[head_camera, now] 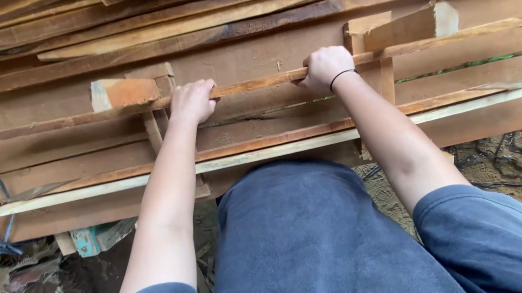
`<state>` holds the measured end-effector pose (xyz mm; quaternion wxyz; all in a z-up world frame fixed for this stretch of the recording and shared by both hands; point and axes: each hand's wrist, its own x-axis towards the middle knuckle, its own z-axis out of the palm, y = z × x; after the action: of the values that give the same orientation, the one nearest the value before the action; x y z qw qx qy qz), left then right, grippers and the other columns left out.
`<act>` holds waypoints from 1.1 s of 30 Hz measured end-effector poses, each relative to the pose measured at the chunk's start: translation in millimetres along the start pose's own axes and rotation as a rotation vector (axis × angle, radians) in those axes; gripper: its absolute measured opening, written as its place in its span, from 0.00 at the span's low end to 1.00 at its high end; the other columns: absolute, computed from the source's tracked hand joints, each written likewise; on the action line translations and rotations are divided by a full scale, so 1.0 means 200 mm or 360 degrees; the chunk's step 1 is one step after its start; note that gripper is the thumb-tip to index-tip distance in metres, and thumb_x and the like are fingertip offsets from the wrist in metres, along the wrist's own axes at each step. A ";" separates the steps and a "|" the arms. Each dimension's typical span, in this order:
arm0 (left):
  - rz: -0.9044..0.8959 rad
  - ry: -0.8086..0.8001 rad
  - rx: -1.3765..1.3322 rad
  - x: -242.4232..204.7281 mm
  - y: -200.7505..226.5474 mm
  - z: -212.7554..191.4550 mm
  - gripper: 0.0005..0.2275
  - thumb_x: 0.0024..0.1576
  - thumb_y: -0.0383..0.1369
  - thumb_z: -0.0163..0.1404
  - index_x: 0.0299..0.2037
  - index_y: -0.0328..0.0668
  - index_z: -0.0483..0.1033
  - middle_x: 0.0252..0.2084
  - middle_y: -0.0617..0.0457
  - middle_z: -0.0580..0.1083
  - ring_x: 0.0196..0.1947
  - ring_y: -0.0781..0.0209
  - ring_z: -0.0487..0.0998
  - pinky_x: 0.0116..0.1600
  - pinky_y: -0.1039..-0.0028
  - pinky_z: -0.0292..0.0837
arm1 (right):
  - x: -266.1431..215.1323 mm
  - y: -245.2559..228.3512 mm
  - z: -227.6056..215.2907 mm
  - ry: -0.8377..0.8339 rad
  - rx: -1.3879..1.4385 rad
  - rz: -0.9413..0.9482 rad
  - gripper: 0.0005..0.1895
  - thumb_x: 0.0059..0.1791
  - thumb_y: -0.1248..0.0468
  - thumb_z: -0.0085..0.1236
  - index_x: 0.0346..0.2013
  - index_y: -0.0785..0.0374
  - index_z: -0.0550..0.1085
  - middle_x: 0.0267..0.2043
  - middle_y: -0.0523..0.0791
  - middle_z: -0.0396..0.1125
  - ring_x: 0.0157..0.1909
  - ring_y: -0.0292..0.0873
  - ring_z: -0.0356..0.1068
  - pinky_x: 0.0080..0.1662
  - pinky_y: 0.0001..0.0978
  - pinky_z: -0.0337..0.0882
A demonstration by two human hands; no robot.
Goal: Organizing thin wooden slats and bundling them together using black ties.
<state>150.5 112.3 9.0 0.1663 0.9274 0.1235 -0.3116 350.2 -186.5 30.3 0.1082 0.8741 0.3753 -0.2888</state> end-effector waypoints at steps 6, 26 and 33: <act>-0.0101 0.0562 0.0091 -0.08 0.05 0.27 0.21 0.53 0.48 0.56 0.57 0.61 0.72 0.55 0.62 0.73 0.60 0.56 0.70 0.65 0.54 0.58 | -0.21 0.00 0.05 0.0655 0.0244 -0.0258 0.30 0.44 0.30 0.54 0.37 0.53 0.77 0.35 0.45 0.77 0.43 0.47 0.78 0.46 0.41 0.73; -0.0348 0.0404 -0.0118 -0.09 0.02 0.45 0.16 0.50 0.51 0.62 0.44 0.64 0.79 0.44 0.62 0.79 0.51 0.56 0.76 0.59 0.62 0.63 | -0.16 -0.08 0.41 0.0529 0.0222 0.0089 0.29 0.38 0.31 0.61 0.38 0.44 0.66 0.31 0.39 0.75 0.38 0.47 0.78 0.44 0.42 0.67; -0.0307 0.0533 -0.0172 -0.16 0.08 0.42 0.19 0.48 0.55 0.60 0.44 0.58 0.79 0.43 0.56 0.78 0.50 0.53 0.74 0.59 0.58 0.60 | -0.32 -0.13 0.21 0.0355 0.0457 -0.0017 0.36 0.44 0.22 0.47 0.45 0.45 0.72 0.42 0.41 0.78 0.49 0.46 0.77 0.54 0.45 0.64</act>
<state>86.5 62.0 -30.8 0.1624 0.9398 0.2544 -0.1605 278.9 -222.6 34.3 -0.0616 0.9052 0.3444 -0.2413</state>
